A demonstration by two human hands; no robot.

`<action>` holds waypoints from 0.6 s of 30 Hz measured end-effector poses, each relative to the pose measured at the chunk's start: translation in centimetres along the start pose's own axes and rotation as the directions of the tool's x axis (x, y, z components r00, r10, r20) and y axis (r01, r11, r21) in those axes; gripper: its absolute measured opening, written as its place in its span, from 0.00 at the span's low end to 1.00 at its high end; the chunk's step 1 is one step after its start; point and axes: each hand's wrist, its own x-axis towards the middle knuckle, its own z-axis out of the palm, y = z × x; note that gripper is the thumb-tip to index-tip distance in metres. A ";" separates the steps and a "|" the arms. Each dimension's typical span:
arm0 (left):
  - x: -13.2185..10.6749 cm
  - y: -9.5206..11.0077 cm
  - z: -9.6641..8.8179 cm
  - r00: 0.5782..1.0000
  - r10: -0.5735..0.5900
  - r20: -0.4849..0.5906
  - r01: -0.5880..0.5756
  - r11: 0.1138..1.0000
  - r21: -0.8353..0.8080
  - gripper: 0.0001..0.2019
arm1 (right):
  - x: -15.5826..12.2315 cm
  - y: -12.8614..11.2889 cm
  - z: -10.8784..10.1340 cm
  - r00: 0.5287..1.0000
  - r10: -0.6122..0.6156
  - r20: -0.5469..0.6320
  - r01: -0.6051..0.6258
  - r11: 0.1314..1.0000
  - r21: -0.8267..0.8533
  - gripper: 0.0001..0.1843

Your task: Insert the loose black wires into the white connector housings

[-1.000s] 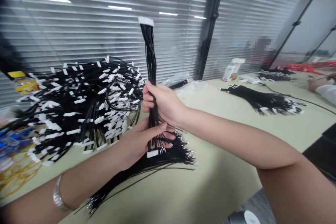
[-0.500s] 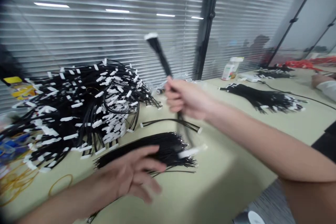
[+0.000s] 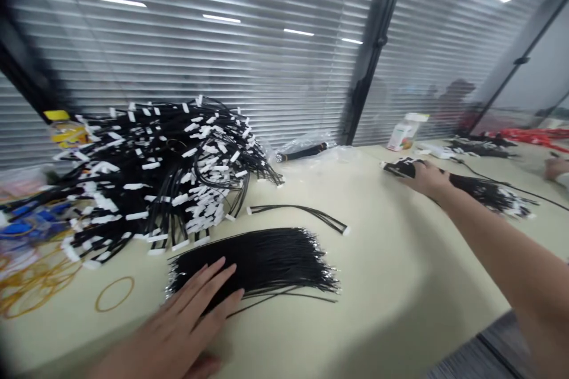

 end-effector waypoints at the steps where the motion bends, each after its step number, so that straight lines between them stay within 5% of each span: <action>1: 0.4 0.0 0.0 1.000 -0.013 -0.006 0.013 0.999 0.032 0.28 | 0.1 -0.5 1.4 1.000 -0.020 0.001 0.020 1.000 -0.014 0.23; 5: 2.1 -0.1 1.4 0.993 -0.119 0.001 0.119 0.990 0.074 0.25 | -0.2 -6.1 8.2 0.984 -0.111 0.142 0.114 0.993 -0.011 0.21; 8: 3.1 -0.2 2.4 0.975 -0.219 0.026 0.217 0.975 0.057 0.22 | -0.7 -12.0 13.3 0.887 -0.302 0.349 0.285 0.953 0.101 0.21; 11: 3.2 -0.4 2.1 0.968 -0.251 0.033 0.251 0.968 0.005 0.22 | -0.7 -16.1 16.8 0.785 -0.440 0.437 0.407 0.897 0.172 0.19; 15: 1.2 -0.7 -0.1 0.973 -0.228 0.035 0.229 0.946 -0.230 0.22 | -0.7 -16.8 17.9 0.768 -0.469 0.436 0.463 0.877 0.128 0.12; 18: -0.8 -0.9 -1.6 0.914 -0.350 0.206 0.402 0.714 -0.573 0.20 | -1.9 -16.1 15.7 0.844 -0.418 0.336 0.444 0.896 -0.001 0.12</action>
